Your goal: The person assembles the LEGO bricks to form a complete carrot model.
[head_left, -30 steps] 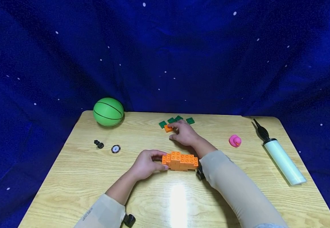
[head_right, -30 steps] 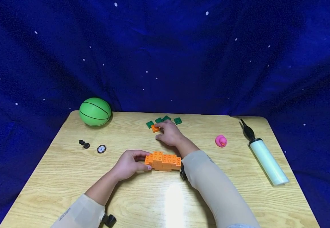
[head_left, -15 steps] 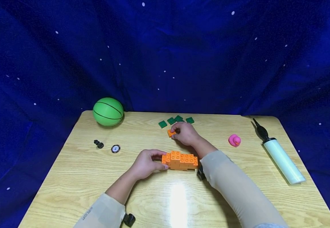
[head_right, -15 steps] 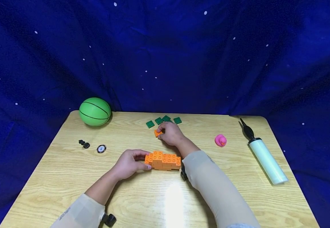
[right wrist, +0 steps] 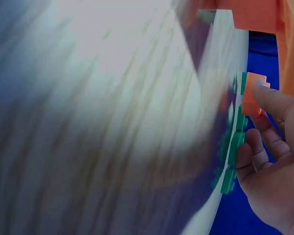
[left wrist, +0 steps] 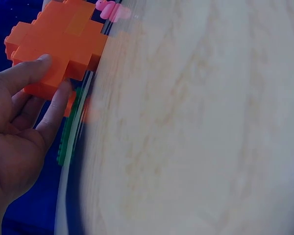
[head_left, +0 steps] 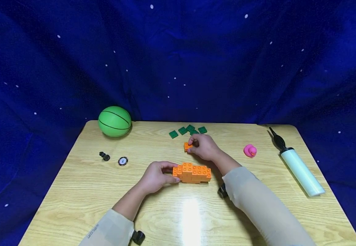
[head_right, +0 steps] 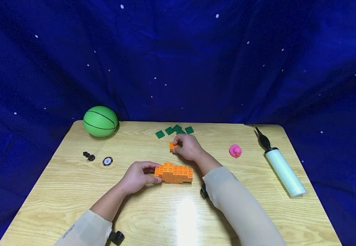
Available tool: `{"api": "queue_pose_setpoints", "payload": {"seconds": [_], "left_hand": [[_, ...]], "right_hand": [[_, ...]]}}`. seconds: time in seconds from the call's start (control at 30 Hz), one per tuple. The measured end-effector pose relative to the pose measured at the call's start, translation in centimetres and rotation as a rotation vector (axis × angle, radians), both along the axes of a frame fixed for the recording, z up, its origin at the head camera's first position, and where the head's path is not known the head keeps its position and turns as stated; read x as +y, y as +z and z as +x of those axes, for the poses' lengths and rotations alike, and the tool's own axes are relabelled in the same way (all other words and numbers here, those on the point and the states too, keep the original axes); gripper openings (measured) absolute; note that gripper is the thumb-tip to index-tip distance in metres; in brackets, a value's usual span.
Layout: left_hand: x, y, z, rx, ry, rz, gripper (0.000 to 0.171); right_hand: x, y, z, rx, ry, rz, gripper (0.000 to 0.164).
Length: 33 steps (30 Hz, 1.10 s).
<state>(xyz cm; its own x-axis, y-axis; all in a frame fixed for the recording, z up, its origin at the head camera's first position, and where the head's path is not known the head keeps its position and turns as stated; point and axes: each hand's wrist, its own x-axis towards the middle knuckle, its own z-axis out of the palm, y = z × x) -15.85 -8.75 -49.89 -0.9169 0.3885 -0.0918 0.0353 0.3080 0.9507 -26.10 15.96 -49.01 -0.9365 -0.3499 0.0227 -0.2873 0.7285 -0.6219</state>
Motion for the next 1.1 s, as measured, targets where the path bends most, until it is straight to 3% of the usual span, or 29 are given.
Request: {"api": "queue_pose_setpoints", "payload": {"seconds": [0.53,1.1], "left_hand": [[-0.1,-0.2,-0.1,0.008,0.002,-0.007,0.045],[0.1,0.0,0.1,0.015,0.014,-0.023,0.044]], "right_hand": [[2.2,1.0,2.4,0.024,0.003,0.015,0.033],[4.2,3.2,5.6,0.098,0.052,-0.097,0.033]]}}
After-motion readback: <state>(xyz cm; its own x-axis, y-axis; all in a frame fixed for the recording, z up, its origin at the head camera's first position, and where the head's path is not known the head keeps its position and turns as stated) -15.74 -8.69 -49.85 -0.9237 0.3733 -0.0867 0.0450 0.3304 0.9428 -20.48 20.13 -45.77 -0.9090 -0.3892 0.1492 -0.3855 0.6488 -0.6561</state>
